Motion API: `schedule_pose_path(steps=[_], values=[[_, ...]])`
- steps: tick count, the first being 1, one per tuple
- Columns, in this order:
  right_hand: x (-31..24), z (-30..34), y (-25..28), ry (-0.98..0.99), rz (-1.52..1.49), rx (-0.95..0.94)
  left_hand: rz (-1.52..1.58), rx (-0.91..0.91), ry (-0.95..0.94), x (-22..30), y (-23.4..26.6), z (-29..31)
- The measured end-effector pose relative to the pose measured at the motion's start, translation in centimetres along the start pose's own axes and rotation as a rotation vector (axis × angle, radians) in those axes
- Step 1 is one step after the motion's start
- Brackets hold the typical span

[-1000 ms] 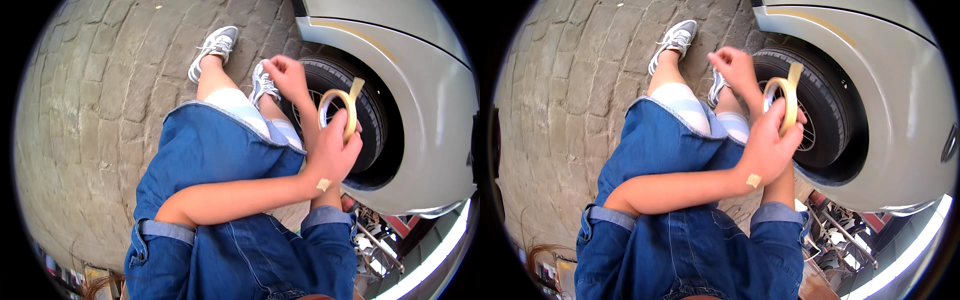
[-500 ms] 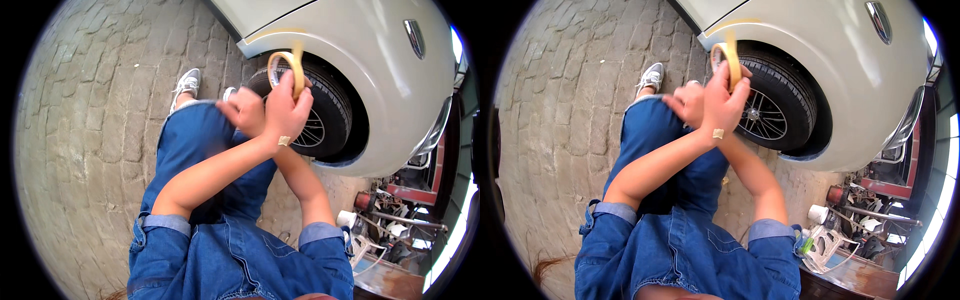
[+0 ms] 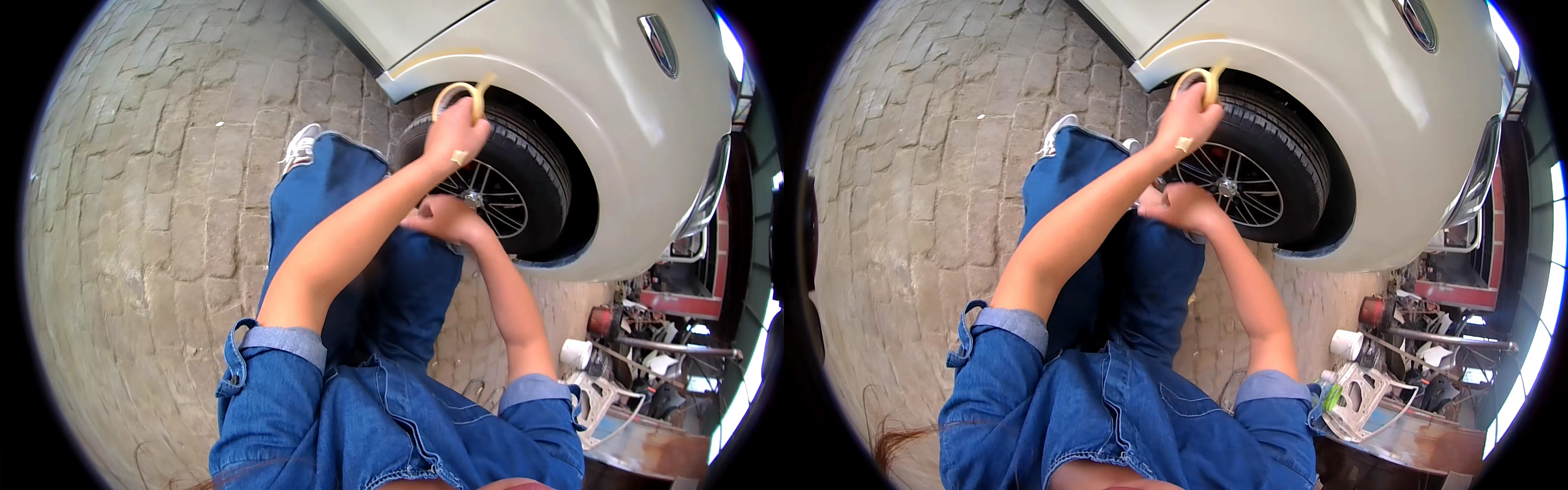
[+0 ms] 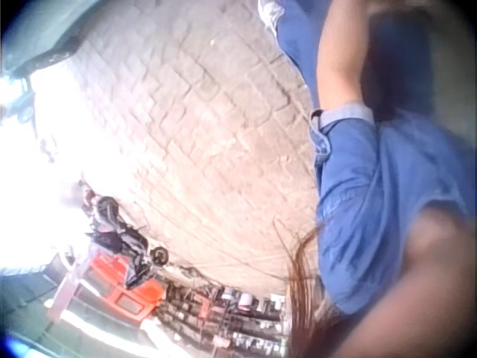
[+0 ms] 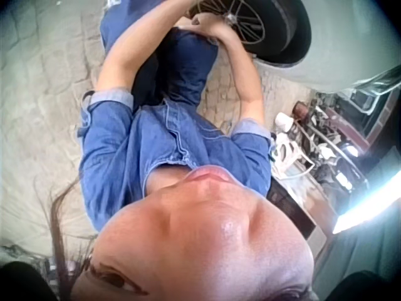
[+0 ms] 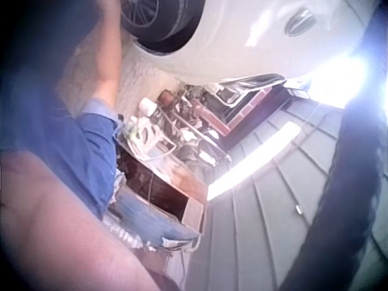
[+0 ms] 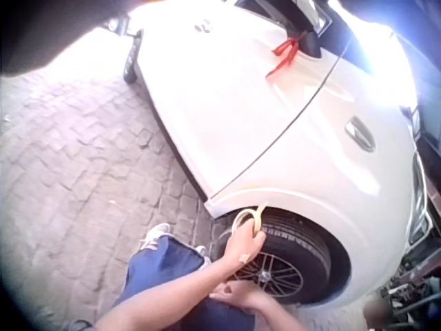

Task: The person applies masking tape to the front fender of a white car. They carefully smooth the tape along the curved edge of the wheel arch, ensuring it adheres tightly to the surface. The person uses both hands to unroll and press the tape, working methodically around the vehicle's body panel.

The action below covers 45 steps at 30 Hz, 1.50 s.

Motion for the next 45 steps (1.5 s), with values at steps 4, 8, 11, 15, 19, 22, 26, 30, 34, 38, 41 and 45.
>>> schedule_pose_path(steps=[4,8,11,15,19,22,26,30,34,38,41,45], values=[[0.6,4.2,-1.5,0.001,-0.124,0.093,-0.074,-0.016,-0.015,-0.3,0.2,-1.1],[2.2,4.1,2.0,-0.265,-0.109,0.515,-0.107,-0.049,0.021,-1.1,0.2,-1.0],[10.4,3.5,4.5,-0.52,-0.138,0.794,-0.108,-0.09,0.036,-1.4,0.0,-0.8],[15.4,3.4,0.1,-0.386,-0.05,0.418,-0.062,-0.17,0.097,-0.1,-0.2,-0.6],[13.5,3.6,3.4,-0.291,-0.379,0.665,0.02,-0.245,0.029,-1.1,-0.8,-1.1],[10.4,4.6,9.2,-0.176,-0.55,0.856,0.059,-0.324,-0.001,-0.2,-1.1,-0.4],[7.6,5.2,13.7,-0.137,-0.5,0.938,0.053,-0.295,-0.159,-0.7,-2.0,0.0],[6.7,4.0,13.7,-0.088,-0.537,1.084,0.194,-0.054,-0.116,0.7,-2.1,1.5],[6.8,-0.7,8.4,-0.109,-0.814,0.927,0.064,0.263,-0.436,2.7,-0.2,2.1],[-0.9,-4.6,2.0,0.48,-0.532,0.136,0.116,0.322,-0.561,4.5,0.3,0.7],[-7.0,-7.1,-0.6,0.543,-0.597,-0.276,0.11,0.344,-0.52,3.7,0.4,0.0],[-6.4,-12.1,-3.2,0.464,-0.514,-0.392,0.136,0.233,-0.42,3.7,-1.0,0.2]])
Point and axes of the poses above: each hand's wrist, its own z-axis away from the middle knuckle, its own y-axis out of the back of the hand, x = y × z, the point moved 3 cm from there along -z, towards the middle knuckle, and after that the axes turned 13 degrees about z, right-handed, at the moved point
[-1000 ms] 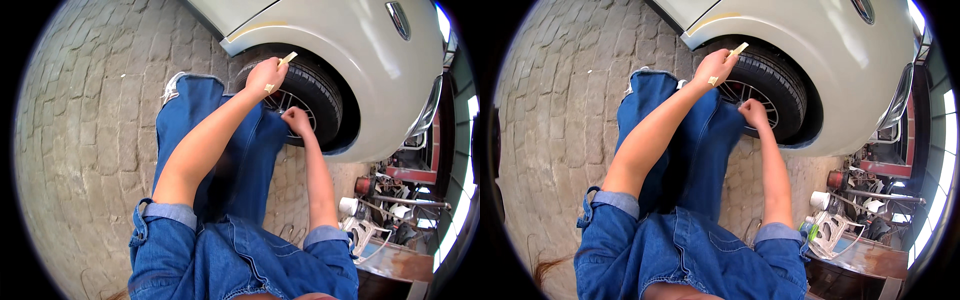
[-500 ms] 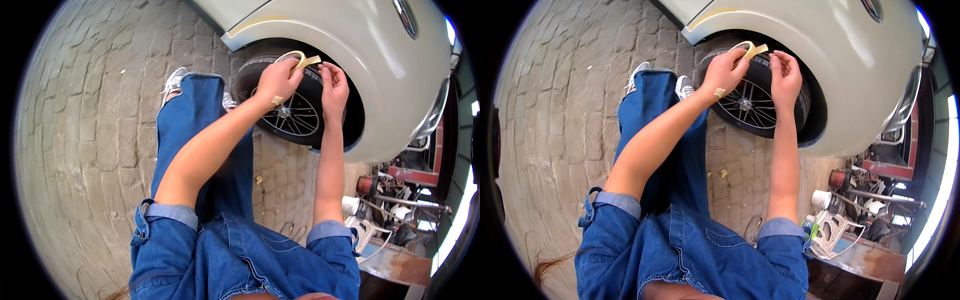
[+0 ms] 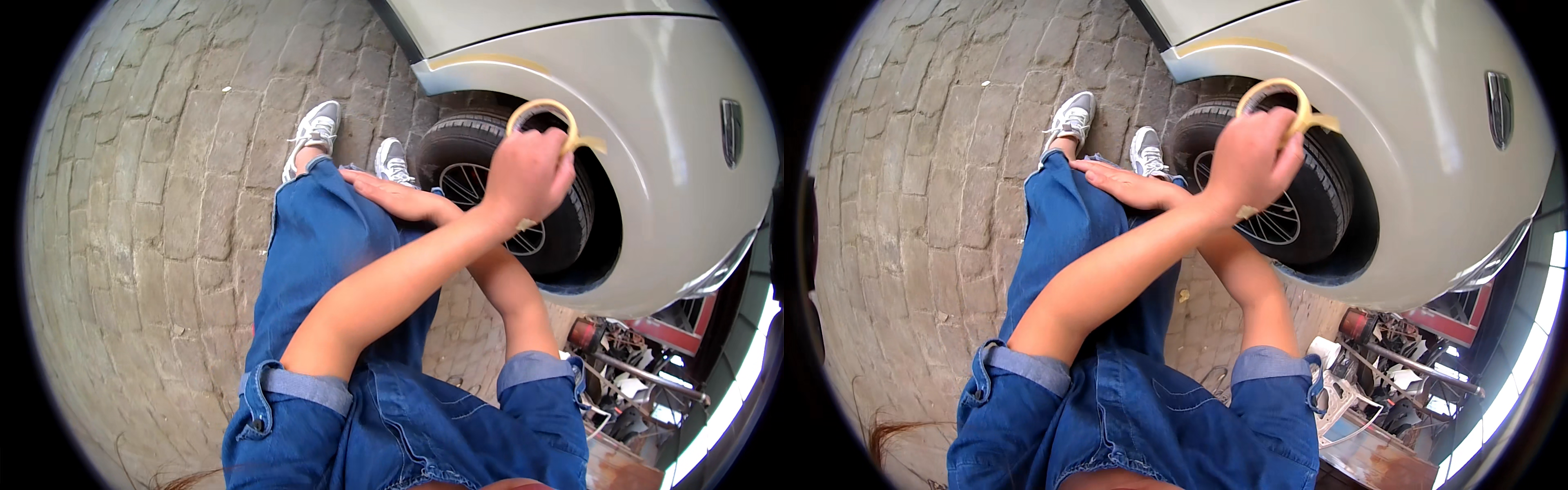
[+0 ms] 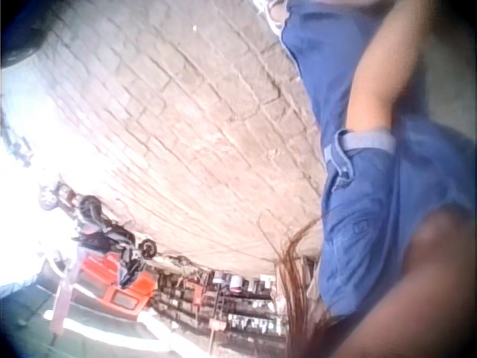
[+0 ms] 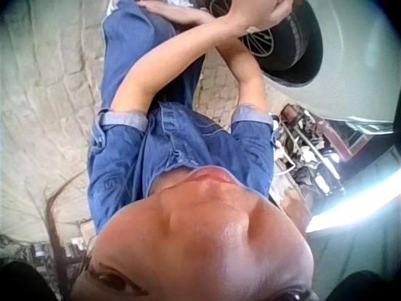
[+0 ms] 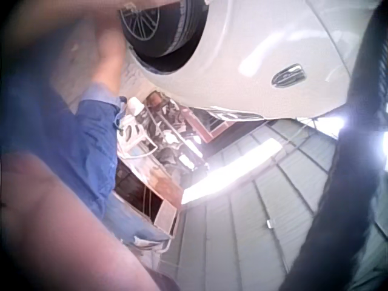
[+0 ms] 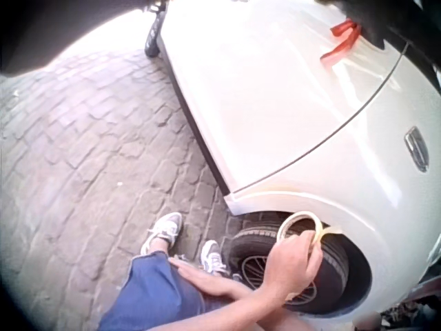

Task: The person applies masking tape to the front fender of a white car. They carefully smooth the tape along the curved edge of the wheel arch, ensuring it adheres tightly to the surface. The person uses both hands to unroll and press the tape, working methodically around the vehicle's body panel.

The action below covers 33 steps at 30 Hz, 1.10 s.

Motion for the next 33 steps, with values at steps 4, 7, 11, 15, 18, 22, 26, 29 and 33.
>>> schedule_pose_path(steps=[4,7,11,15,18,22,26,29,33], values=[[4.2,-5.1,0.9,-0.026,0.433,0.062,0.013,-0.117,0.062,0.1,-0.8,0.1],[9.7,-6.7,5.5,-0.1,0.881,0.431,0.042,-0.081,0.071,0.7,-0.2,-0.2],[11.4,-7.5,12.5,-0.337,1.293,0.84,0.046,-0.025,0.147,0.8,0.6,-0.6],[14.3,-8.7,15.6,-0.465,1.834,0.659,0.046,-0.045,0.169,0.4,0.4,-0.4],[15.9,-9.4,16.7,-0.559,2.004,0.517,0.038,-0.055,0.18,0.3,0.5,0.0],[16.9,-10.3,16.7,-0.627,2.187,0.281,0.042,-0.036,0.191,0.5,0.9,0.2],[17.1,-11.1,16.1,-0.606,1.961,-0.053,0.03,-0.044,0.207,0.4,1.0,-0.2],[15.3,-10.5,15.0,-0.316,1.826,0.164,0.026,-0.022,0.199,0.3,1.4,-0.8],[14.3,-11.3,16.6,-0.477,2.089,0.418,0.03,-0.033,0.211,0.4,1.4,-0.3]])
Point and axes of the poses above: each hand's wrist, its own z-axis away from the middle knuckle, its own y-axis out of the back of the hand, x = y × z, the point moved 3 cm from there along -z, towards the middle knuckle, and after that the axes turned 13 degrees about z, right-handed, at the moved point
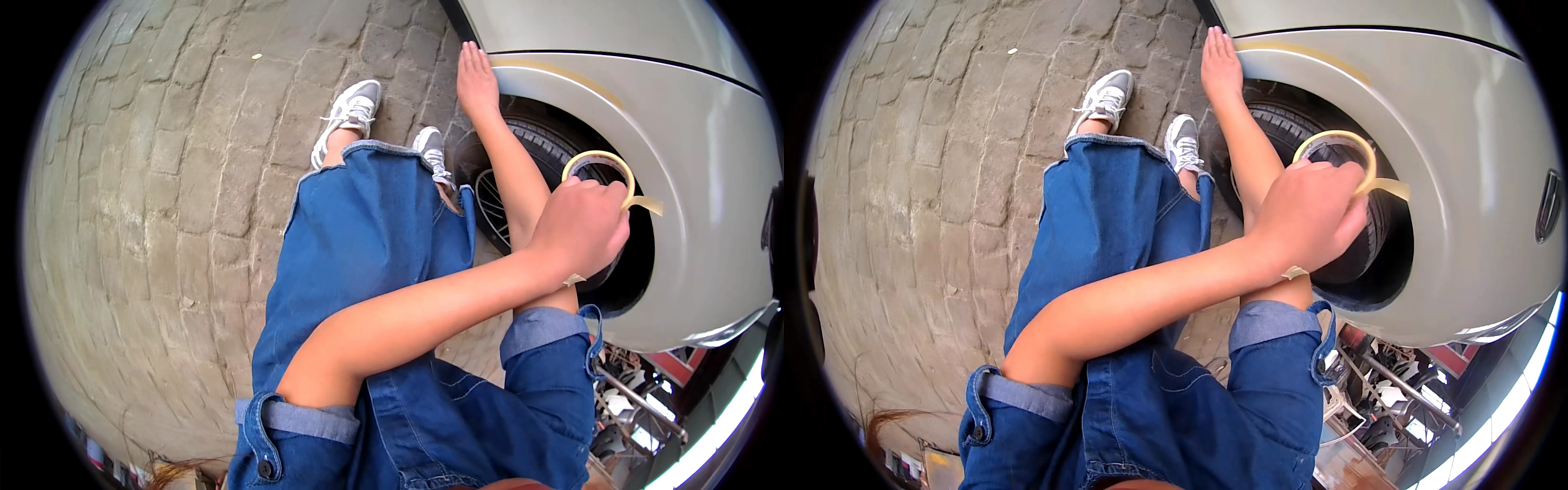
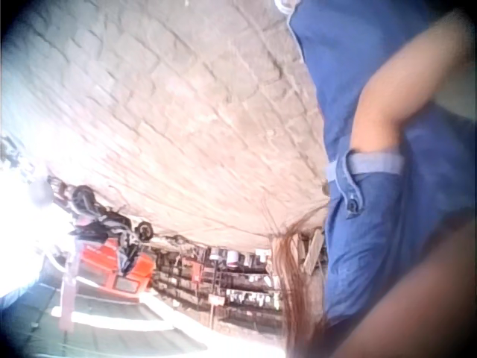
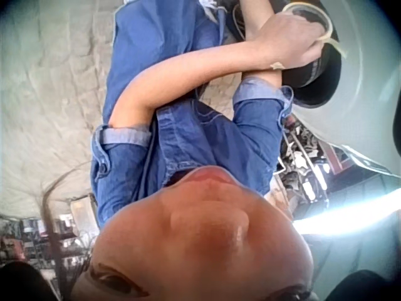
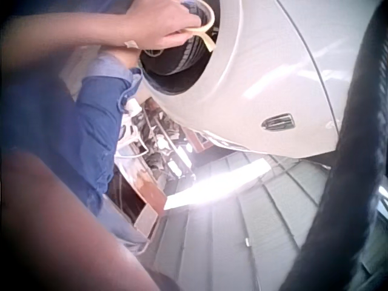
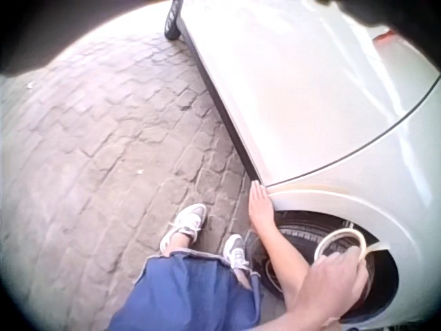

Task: The person applies masking tape to the front fender of a white car. They carefully smooth the tape along the curved edge of the wheel arch, ensuring it adheres tightly to the surface. The person uses both hands to unroll and press the tape, working methodically around the vehicle's body panel.

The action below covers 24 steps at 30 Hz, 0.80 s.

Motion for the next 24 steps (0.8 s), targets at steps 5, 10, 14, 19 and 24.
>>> schedule_pose_path(steps=[5,10,14,19,24], values=[[-1.0,0.6,-3.2,0.078,0.079,-0.136,0.027,0.02,0.024,0.1,0.0,-0.2],[-1.3,0.2,-0.5,0.235,-0.13,-0.375,0.035,0.037,0.038,0.1,0.0,-0.7],[-1.1,0.4,1.3,0.227,-0.226,-0.081,0.041,0.035,0.034,0.2,0.1,-0.8],[-0.3,0.6,-0.5,0.14,-0.198,-0.175,0.041,0.012,0.07,0.1,0.1,-0.8],[-2.1,-0.1,-1.0,0.492,-0.377,-0.393,0.044,0.016,0.07,0.5,0.3,-0.7]])
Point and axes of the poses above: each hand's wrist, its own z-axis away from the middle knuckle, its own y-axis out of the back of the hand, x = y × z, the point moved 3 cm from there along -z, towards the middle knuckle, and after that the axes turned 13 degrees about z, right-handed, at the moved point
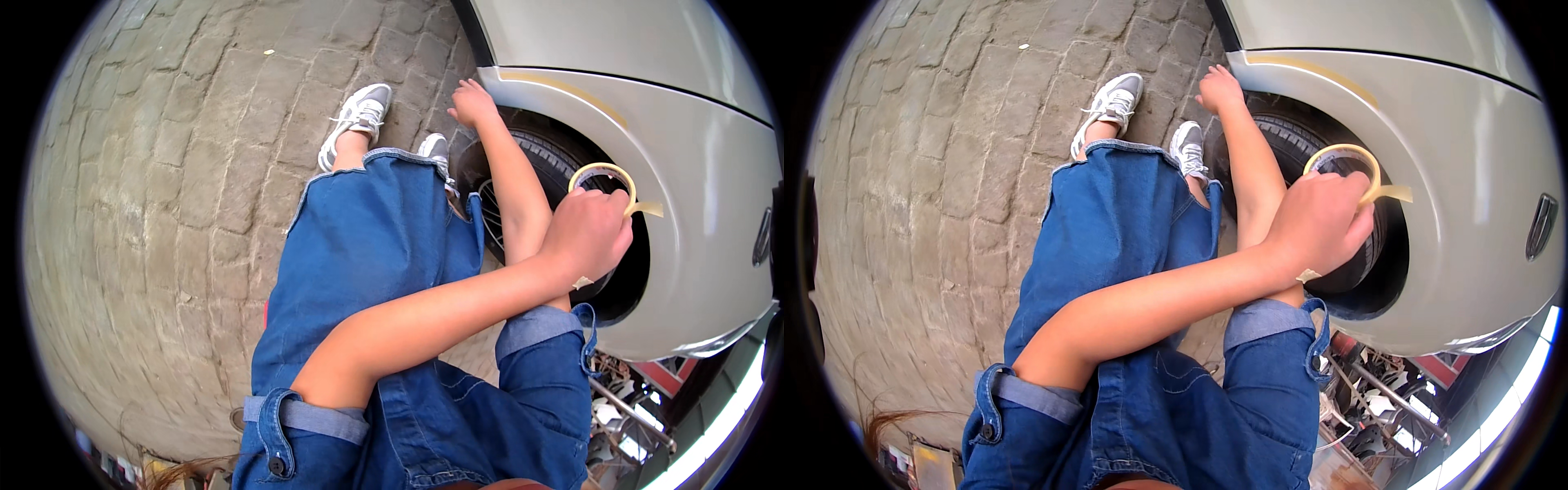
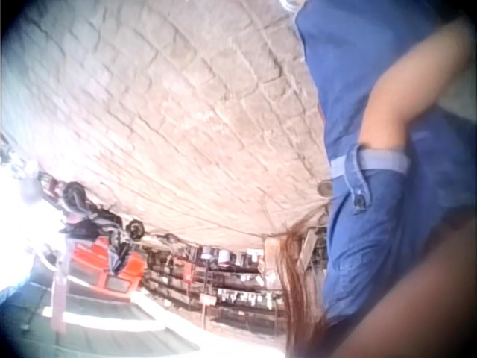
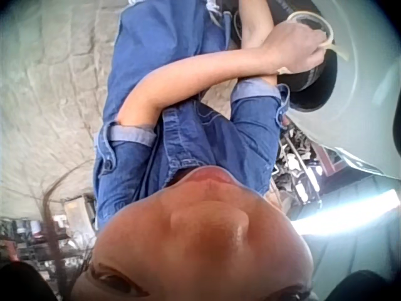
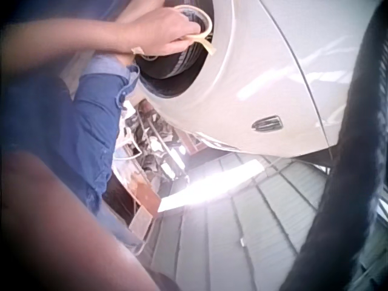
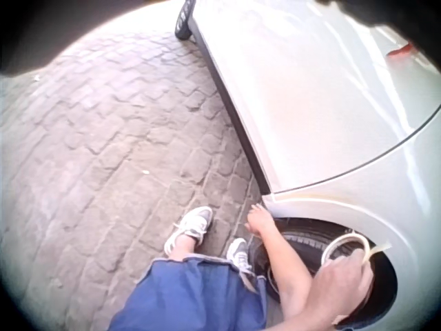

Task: The person applies masking tape to the front fender of a white car. They carefully smooth the tape along the curved edge of the wheel arch, ensuring it adheres tightly to the surface. The person uses both hands to unroll and press the tape, working methodically around the vehicle's body panel.

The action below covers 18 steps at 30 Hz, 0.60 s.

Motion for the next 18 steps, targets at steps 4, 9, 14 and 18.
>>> schedule_pose_path(steps=[4,9,14,18], values=[[-1.7,1.2,-0.2,-0.097,-0.448,0.69,0.022,-0.016,0.001,0.3,-0.3,0.0],[-6.2,7.2,3.5,-0.229,-0.97,0.554,-0.03,-0.032,0.053,-0.2,0.8,-0.5],[-6.8,19.9,2.7,-0.497,-1.233,0.839,-0.098,-0.123,0.138,-0.7,0.5,-1.3],[-9.7,29.5,-3.8,-0.779,-1.253,0.711,-0.135,-0.189,0.169,-1.6,-0.3,-1.0]])
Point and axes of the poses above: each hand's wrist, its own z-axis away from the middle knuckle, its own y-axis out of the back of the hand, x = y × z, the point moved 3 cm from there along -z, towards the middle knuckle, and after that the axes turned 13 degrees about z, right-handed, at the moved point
